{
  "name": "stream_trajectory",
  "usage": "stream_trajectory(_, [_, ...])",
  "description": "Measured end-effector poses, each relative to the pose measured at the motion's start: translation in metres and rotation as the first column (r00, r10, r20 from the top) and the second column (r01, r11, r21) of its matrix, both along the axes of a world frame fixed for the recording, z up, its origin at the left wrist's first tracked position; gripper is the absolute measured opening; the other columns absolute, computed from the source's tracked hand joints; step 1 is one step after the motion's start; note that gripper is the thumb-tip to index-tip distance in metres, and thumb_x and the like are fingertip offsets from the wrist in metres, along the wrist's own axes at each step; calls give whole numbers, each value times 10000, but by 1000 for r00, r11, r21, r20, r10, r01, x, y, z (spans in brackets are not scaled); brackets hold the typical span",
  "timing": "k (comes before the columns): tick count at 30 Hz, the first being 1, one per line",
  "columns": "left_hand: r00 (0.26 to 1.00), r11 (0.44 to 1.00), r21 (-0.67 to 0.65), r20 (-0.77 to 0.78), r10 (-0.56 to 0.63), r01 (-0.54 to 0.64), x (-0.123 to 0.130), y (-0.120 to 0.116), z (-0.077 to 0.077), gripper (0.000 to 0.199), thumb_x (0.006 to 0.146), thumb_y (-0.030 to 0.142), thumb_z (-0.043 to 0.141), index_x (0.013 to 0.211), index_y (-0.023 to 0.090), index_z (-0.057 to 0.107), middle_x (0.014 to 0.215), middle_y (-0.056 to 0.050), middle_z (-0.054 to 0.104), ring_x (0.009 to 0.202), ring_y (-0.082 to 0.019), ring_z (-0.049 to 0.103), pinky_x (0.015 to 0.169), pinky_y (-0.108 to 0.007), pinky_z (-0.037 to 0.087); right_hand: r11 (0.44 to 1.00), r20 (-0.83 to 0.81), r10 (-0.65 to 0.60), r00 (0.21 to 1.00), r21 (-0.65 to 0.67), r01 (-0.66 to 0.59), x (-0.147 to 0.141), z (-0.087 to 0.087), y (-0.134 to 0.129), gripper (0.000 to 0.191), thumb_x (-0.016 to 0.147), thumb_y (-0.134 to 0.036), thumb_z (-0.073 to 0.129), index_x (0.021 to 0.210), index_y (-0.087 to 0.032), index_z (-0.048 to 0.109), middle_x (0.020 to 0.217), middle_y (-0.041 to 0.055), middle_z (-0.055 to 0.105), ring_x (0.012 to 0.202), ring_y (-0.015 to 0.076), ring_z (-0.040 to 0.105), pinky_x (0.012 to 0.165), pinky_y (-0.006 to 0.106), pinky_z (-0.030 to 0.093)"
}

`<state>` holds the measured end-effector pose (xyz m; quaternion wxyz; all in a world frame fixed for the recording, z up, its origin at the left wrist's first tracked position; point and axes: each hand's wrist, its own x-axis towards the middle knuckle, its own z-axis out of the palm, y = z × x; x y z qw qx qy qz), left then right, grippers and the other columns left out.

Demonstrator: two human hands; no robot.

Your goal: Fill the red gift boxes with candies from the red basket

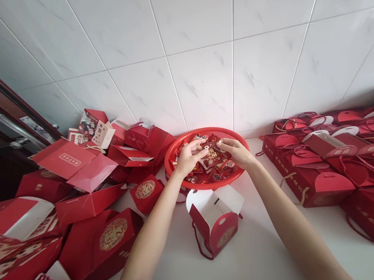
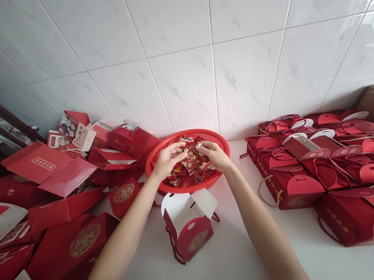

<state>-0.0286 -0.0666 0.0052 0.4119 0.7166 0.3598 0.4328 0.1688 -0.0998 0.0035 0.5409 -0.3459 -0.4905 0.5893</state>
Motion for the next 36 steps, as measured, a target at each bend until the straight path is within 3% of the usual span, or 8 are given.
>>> stream_trajectory(10, [992,981,169,-63,110,-98,-1,5,-8,396,792,243,694,1180,167,677,959,-54,712,803,-165,680,811,-325,585,991,40,132,990,-2,-132,2,0,-3,412,671,-555,826,803,-206,650,774,-3,646,713,162,605,567,271,493])
stream_trajectory(14, [995,988,143,-69,65,-54,-1,4,-5,436,800,311,701,1211,170,660,932,-50,729,847,-184,706,857,-334,579,998,79,50,996,19,-52,0,-2,0,429,645,-576,824,747,-211,622,703,-13,631,672,160,589,566,271,466])
stream_trajectory(17, [987,991,82,-119,112,-102,-7,8,-1,348,873,327,581,1169,170,673,997,-74,756,867,-195,726,834,-336,588,997,64,-68,996,35,66,-1,-5,3,455,630,-594,822,686,-213,580,676,-19,620,657,155,577,606,280,469])
stream_trajectory(19, [935,992,42,-330,128,-121,-15,11,0,272,869,263,512,1018,181,724,933,-64,772,797,-194,731,766,-320,591,994,38,-112,993,19,111,-1,-6,4,472,611,-616,823,699,-215,590,706,-8,644,678,170,594,640,299,494])
stream_trajectory(23, [695,994,16,-713,88,-110,-34,19,-5,153,723,171,596,683,201,740,710,-74,753,748,-257,726,727,-335,563,992,14,-126,992,-4,126,-1,-6,5,466,599,-618,832,736,-225,623,764,8,680,744,204,632,723,341,536])
stream_trajectory(26, [628,986,48,-766,138,-159,-42,24,-12,164,652,133,644,740,193,768,863,-138,775,913,-332,718,799,-380,542,993,11,-122,992,-6,122,-1,-6,4,440,613,-605,830,741,-232,634,785,12,692,780,219,647,755,357,542])
stream_trajectory(30, [560,983,66,-814,153,-173,-41,30,-15,321,647,130,665,939,205,776,1068,-158,756,1041,-334,689,863,-370,522,992,5,-125,992,8,125,0,-7,5,430,624,-602,823,750,-232,644,820,24,707,844,238,657,778,359,542])
stream_trajectory(36, [426,994,-8,-904,40,-111,-21,26,-7,262,564,154,748,815,224,763,967,-144,760,949,-364,695,847,-438,523,990,6,-137,991,12,137,-1,-7,5,408,647,-583,811,736,-227,630,792,9,687,789,208,639,757,338,526])
